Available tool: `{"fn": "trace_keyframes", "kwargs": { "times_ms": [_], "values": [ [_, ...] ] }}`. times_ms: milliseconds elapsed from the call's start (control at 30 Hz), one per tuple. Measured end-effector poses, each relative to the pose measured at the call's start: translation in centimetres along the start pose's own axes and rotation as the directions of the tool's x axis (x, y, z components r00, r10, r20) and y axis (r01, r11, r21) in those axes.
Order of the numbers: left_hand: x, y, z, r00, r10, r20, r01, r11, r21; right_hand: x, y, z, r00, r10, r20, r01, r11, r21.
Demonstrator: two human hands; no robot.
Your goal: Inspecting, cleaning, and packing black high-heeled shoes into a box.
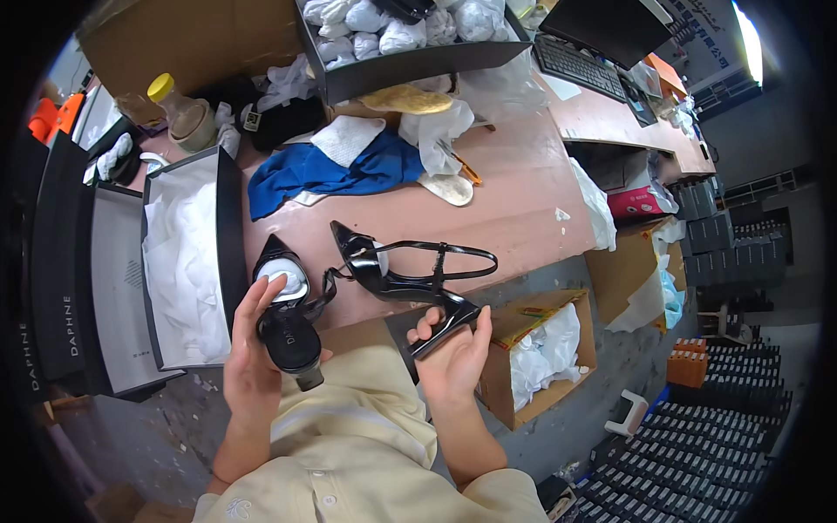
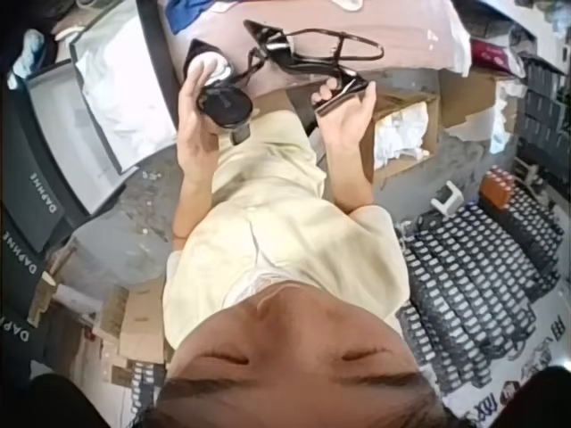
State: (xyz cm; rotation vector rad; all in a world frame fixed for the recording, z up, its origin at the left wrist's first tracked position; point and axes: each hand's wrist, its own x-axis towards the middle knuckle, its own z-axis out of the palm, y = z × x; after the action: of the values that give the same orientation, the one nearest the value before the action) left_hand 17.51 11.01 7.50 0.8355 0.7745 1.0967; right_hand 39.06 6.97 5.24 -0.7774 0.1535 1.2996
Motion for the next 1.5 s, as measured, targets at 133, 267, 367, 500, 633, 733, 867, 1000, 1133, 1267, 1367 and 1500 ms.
{"fn": "trace_keyframes", "kwargs": {
  "times_ms": [133, 267, 367, 500, 633, 733, 867, 1000, 1133, 1267, 1367, 1500],
  "values": [
    [0.5, 0.7, 0.3, 0.992, -0.066, 0.109, 0.073, 0.995, -0.067, -0.3, 0.4, 0.5, 1.0, 0.004, 0.014, -0.005, 0.999, 0.049],
    [1.6, 1.5, 0.4, 0.969, -0.154, 0.191, 0.176, 0.979, -0.103, -0.2, 0.4, 1.1, 0.998, 0.003, 0.059, -0.005, 0.999, 0.045],
    [2.6, 1.7, 0.7, 0.951, -0.217, 0.218, 0.23, 0.973, -0.033, -0.4, 0.1, 1.3, 0.998, -0.013, 0.066, 0.01, 0.999, 0.036],
    [3.1, 1.9, 0.4, 0.923, -0.302, 0.24, 0.303, 0.952, 0.031, -0.2, 0.3, 1.3, 0.998, -0.024, 0.066, 0.023, 1.0, 0.02],
    [2.9, 0.6, -0.1, 0.93, -0.226, 0.291, 0.191, 0.971, 0.142, 0.1, 0.2, 0.8, 0.996, -0.031, 0.079, 0.034, 0.999, -0.028],
    [1.9, 0.6, 1.8, 0.971, -0.059, 0.232, -0.066, 0.865, 0.497, 0.4, 0.2, 0.3, 0.996, -0.065, 0.066, 0.075, 0.985, -0.158],
    [0.9, -0.8, 3.7, 0.985, -0.018, 0.17, -0.125, 0.602, 0.789, 0.1, -0.3, -0.7, 0.995, -0.039, 0.093, 0.053, 0.987, -0.151],
    [-0.3, -0.9, 4.2, 0.982, -0.012, 0.19, -0.169, 0.401, 0.9, -0.5, 0.2, 0.1, 0.987, -0.097, 0.129, 0.126, 0.963, -0.24],
    [-1.4, -1.5, 1.5, 0.971, 0.204, 0.127, -0.224, 0.58, 0.783, -0.1, -0.5, -1.6, 0.932, -0.136, 0.336, 0.281, 0.856, -0.435],
    [-5.1, -3.4, -2.2, 0.983, 0.17, -0.065, -0.073, 0.696, 0.714, -0.2, -1.3, -0.8, 0.876, -0.256, 0.408, 0.467, 0.242, -0.851],
    [-7.0, -7.0, -2.8, 0.973, -0.073, -0.219, 0.141, 0.939, 0.314, -0.4, -1.4, -1.3, 0.827, -0.228, 0.514, 0.474, -0.208, -0.855],
    [-6.3, -7.7, -3.6, 0.943, -0.261, -0.208, 0.274, 0.961, 0.032, -0.8, -1.0, -0.7, 0.788, -0.172, 0.591, 0.468, -0.456, -0.757]
  ]
}}
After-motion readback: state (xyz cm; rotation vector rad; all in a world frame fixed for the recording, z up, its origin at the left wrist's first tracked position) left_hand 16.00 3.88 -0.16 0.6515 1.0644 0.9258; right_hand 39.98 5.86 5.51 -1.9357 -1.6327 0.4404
